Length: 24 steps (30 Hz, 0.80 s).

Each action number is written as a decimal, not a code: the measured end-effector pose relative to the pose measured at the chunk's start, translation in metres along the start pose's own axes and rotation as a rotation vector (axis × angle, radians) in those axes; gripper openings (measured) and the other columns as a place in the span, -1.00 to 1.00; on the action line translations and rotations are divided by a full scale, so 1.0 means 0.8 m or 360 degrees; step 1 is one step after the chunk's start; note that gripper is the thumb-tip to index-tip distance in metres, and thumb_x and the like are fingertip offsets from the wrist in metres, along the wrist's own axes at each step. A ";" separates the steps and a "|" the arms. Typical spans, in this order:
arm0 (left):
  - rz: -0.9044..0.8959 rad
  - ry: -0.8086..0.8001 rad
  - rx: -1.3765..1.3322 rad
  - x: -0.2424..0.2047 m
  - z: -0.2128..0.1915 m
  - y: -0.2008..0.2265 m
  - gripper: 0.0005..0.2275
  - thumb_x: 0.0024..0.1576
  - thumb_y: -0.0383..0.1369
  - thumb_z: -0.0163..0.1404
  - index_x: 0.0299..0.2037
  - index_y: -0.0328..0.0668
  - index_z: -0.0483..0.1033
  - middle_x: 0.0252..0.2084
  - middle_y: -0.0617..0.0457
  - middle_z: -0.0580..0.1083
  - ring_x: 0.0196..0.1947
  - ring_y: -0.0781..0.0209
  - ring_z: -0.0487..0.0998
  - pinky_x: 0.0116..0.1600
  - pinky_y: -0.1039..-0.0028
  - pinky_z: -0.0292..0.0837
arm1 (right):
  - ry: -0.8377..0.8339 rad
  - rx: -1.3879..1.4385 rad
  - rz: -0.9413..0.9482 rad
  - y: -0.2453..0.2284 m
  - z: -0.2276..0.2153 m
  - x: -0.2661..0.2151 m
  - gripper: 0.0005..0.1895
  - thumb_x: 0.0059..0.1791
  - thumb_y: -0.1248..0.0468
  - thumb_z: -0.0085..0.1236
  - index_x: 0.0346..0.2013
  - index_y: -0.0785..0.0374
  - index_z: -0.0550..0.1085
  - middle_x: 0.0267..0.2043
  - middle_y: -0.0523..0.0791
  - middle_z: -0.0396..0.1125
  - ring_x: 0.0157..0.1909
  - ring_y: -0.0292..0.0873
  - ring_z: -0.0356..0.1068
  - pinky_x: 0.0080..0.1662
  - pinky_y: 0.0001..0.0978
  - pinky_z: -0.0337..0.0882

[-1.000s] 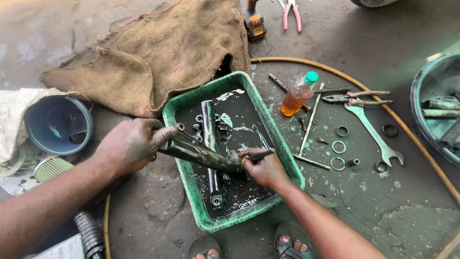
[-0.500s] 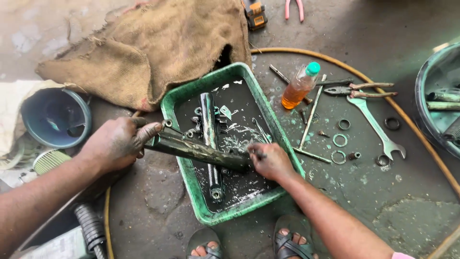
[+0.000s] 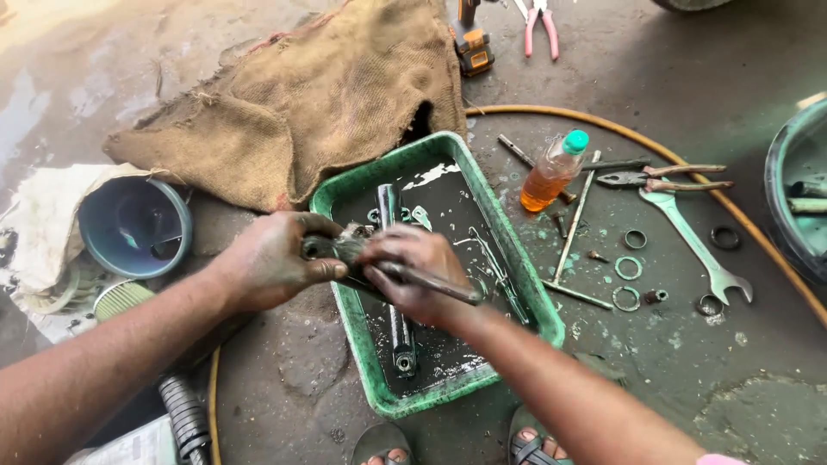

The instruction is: Cleaning and inspecting internal components of motorcycle front forks using a brush and cleaning fluid.

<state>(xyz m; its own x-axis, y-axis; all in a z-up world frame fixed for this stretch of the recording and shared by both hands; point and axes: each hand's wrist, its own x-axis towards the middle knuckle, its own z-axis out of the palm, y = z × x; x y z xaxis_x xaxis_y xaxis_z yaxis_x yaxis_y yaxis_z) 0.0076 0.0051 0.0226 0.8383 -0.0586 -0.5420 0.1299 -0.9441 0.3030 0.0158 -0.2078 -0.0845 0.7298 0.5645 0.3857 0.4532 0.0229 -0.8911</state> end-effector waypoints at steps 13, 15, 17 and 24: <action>0.0102 0.0018 -0.0906 -0.008 0.005 0.003 -0.52 -0.16 -0.52 0.26 0.06 -0.12 0.60 -0.10 0.01 0.66 -0.12 0.21 0.65 0.07 0.43 0.61 | -0.0419 -0.1209 0.0510 0.118 -0.041 -0.122 -0.76 -0.11 0.19 0.33 -0.17 0.13 0.62 -0.25 -0.03 0.53 -0.17 0.10 0.49 -0.04 -0.05 0.47; 0.0054 -0.0201 -0.0920 -0.015 -0.005 0.014 -0.42 -0.17 -0.55 0.22 0.15 0.03 0.54 -0.02 0.15 0.63 -0.11 0.27 0.66 0.08 0.44 0.60 | -0.0629 -0.1080 0.1058 0.102 -0.043 -0.114 -0.73 -0.01 0.11 0.25 -0.02 0.00 0.61 -0.16 -0.05 0.54 -0.14 0.00 0.54 -0.01 -0.14 0.49; 0.0145 -0.0223 -0.0600 -0.017 -0.011 0.016 -0.40 -0.16 -0.56 0.23 0.18 0.09 0.55 0.02 0.19 0.61 -0.10 0.29 0.66 0.10 0.46 0.56 | -0.0441 -0.0864 0.1123 0.087 -0.059 -0.098 -0.73 -0.04 0.14 0.27 -0.06 0.04 0.63 -0.18 -0.07 0.56 -0.17 -0.09 0.57 -0.05 -0.23 0.52; 0.0200 -0.0256 0.0321 -0.026 -0.024 0.038 -0.52 0.01 -0.48 0.21 0.18 0.16 0.52 -0.02 -0.01 0.61 0.00 0.13 0.64 0.13 0.35 0.51 | -0.0056 0.0187 0.0799 -0.034 -0.040 -0.019 -0.71 -0.06 0.30 0.27 -0.04 0.15 0.62 -0.19 -0.12 0.59 -0.20 -0.27 0.52 -0.12 -0.42 0.53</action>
<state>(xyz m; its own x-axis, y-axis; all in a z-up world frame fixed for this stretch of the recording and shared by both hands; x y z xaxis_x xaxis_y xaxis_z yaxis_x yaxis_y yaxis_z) 0.0039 -0.0158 0.0583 0.7443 -0.2146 -0.6325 -0.0910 -0.9707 0.2223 0.0086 -0.2432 -0.0581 0.8241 0.5569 -0.1032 -0.0109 -0.1666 -0.9860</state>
